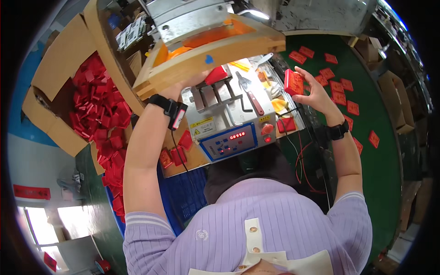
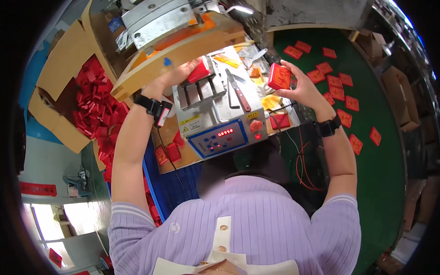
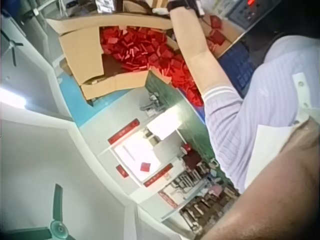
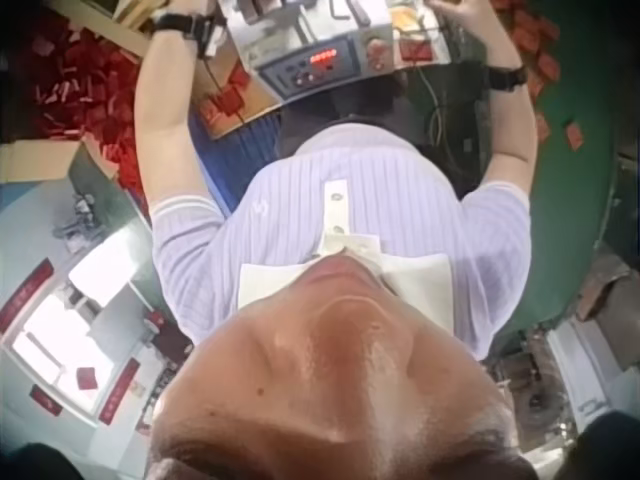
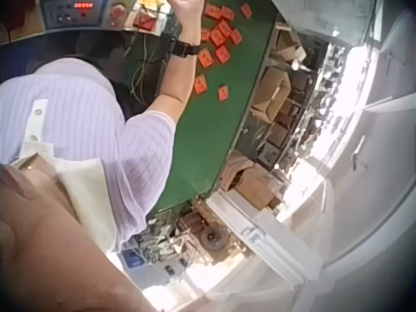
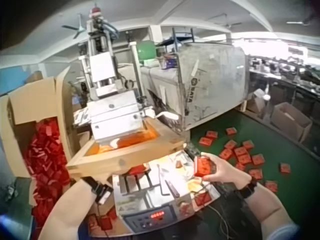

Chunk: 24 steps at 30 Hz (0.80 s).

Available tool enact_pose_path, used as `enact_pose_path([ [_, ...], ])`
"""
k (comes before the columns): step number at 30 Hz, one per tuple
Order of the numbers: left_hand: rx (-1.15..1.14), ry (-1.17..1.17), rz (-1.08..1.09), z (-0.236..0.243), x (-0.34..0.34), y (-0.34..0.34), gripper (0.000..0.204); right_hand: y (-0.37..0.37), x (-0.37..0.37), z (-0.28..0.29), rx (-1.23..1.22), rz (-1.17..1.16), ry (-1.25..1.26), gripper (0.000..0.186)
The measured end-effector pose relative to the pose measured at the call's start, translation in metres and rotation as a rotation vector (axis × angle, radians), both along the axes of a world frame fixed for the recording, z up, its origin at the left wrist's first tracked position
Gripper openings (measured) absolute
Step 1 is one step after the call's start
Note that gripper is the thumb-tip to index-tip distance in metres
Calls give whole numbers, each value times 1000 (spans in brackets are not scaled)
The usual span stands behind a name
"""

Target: The recorder is using a manual screen printing press to print designs onto red envelopes.

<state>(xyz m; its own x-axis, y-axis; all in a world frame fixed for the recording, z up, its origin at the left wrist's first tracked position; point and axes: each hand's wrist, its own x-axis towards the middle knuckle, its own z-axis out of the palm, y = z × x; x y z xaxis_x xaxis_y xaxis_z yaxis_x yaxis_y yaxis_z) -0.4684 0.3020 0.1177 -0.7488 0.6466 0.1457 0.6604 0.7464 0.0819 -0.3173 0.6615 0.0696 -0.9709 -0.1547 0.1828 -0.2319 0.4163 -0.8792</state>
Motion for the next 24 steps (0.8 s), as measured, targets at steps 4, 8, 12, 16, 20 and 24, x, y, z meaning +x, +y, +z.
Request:
enact_pose_path([
  [4,152,-195,-131,0,10,10,65,10,25,-16,-14,-82,-55,86],
  [8,109,-237,-127,17,44,21,80,14,56,-19,-73,-137,-74,86],
  [12,113,-335,-77,17,38,21,71,32,76,-54,89,-197,16,85],
  [16,45,-263,-88,6,22,18,69,40,108,-68,-9,-338,-94,85],
  [20,82,-363,-85,5,17,7,73,66,141,-89,118,-527,-107,82],
  [24,13,-323,-106,8,17,15,79,91,182,-102,-9,-658,-164,78],
])
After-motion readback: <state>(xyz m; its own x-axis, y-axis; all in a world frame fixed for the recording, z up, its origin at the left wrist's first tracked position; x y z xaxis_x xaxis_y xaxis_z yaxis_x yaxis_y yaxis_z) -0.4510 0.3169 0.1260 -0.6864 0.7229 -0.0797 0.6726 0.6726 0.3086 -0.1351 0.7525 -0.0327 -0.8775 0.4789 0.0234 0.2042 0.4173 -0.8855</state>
